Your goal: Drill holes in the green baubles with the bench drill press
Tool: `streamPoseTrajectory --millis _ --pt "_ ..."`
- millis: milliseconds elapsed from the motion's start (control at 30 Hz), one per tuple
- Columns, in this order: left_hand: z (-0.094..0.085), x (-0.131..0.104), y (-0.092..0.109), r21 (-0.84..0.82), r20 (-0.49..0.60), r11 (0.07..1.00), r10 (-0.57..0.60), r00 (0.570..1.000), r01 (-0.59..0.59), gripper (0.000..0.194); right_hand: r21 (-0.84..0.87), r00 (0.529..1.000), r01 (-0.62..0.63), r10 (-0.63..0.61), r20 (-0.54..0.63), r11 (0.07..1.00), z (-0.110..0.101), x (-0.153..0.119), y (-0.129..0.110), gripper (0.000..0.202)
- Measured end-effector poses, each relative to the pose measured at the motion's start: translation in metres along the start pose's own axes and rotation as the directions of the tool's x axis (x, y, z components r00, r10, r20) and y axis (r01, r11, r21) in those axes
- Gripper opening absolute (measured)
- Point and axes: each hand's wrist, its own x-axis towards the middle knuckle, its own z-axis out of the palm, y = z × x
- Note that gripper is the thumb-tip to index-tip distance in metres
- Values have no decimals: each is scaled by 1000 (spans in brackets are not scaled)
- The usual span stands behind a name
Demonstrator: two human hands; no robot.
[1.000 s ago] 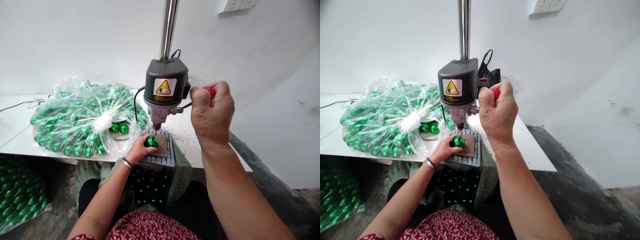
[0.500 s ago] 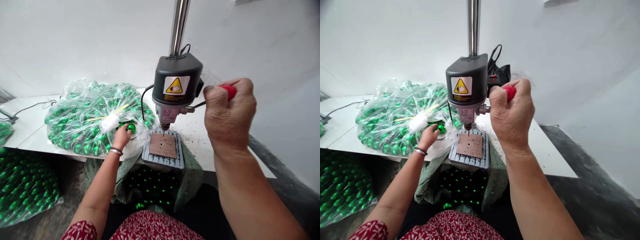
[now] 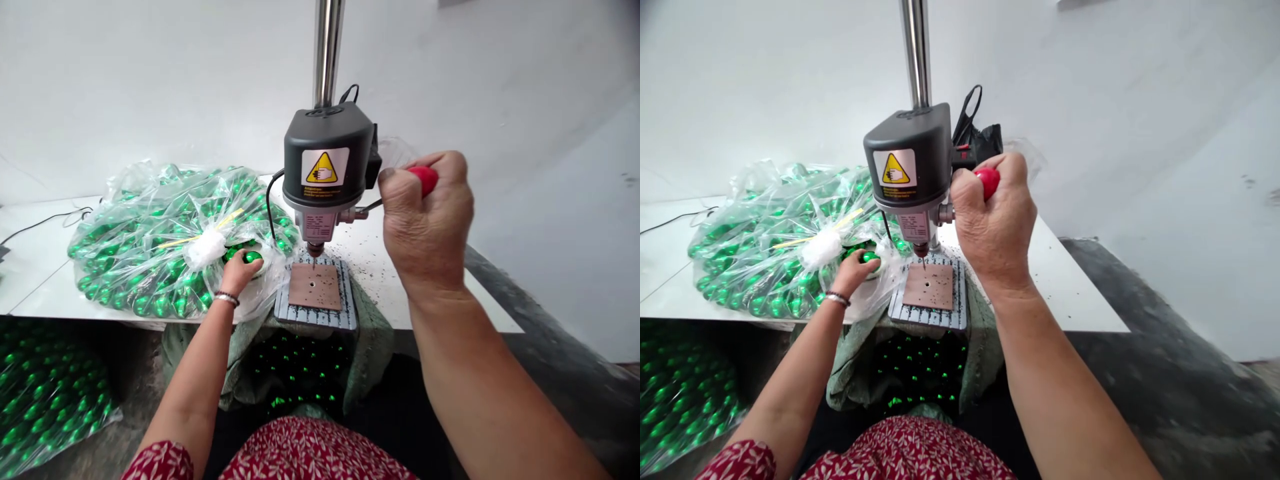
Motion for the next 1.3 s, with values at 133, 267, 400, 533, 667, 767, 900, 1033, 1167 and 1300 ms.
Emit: streamPoseTrajectory --millis 133,267,400,533,667,767,900,1033,1167,1300 --pt "-22 -49 4 -602 86 795 159 984 -76 59 2 1000 31 -31 -7 1000 0 -1 0 17" --pt "-2 -82 17 -785 318 609 232 919 118 60 3 999 46 -46 -16 999 0 -1 1 18" --pt "33 -82 30 -724 249 690 248 936 9 47 -36 997 76 -76 13 996 1 -1 6 17" --pt "52 -69 36 -574 206 814 253 945 -93 47 -92 994 97 -91 65 991 0 2 6 14" --pt "59 -59 36 -480 196 866 258 946 -137 47 -152 995 24 -9 98 988 -2 13 -3 18" --pt "64 -55 35 -480 215 866 271 938 -141 49 -211 992 7 19 122 977 1 29 -8 23" --pt "67 -52 36 -438 211 888 256 943 -143 53 -261 989 -32 68 131 965 9 49 -8 26" --pt "65 -54 43 -410 198 900 246 949 -147 54 -277 988 -34 74 135 960 14 55 -5 27" --pt "63 -59 52 -312 178 938 216 960 -153 59 -279 988 -39 80 135 959 13 53 -3 26" --pt "62 -59 57 -220 191 952 256 948 -213 61 -271 987 -42 81 137 962 14 52 -3 26"
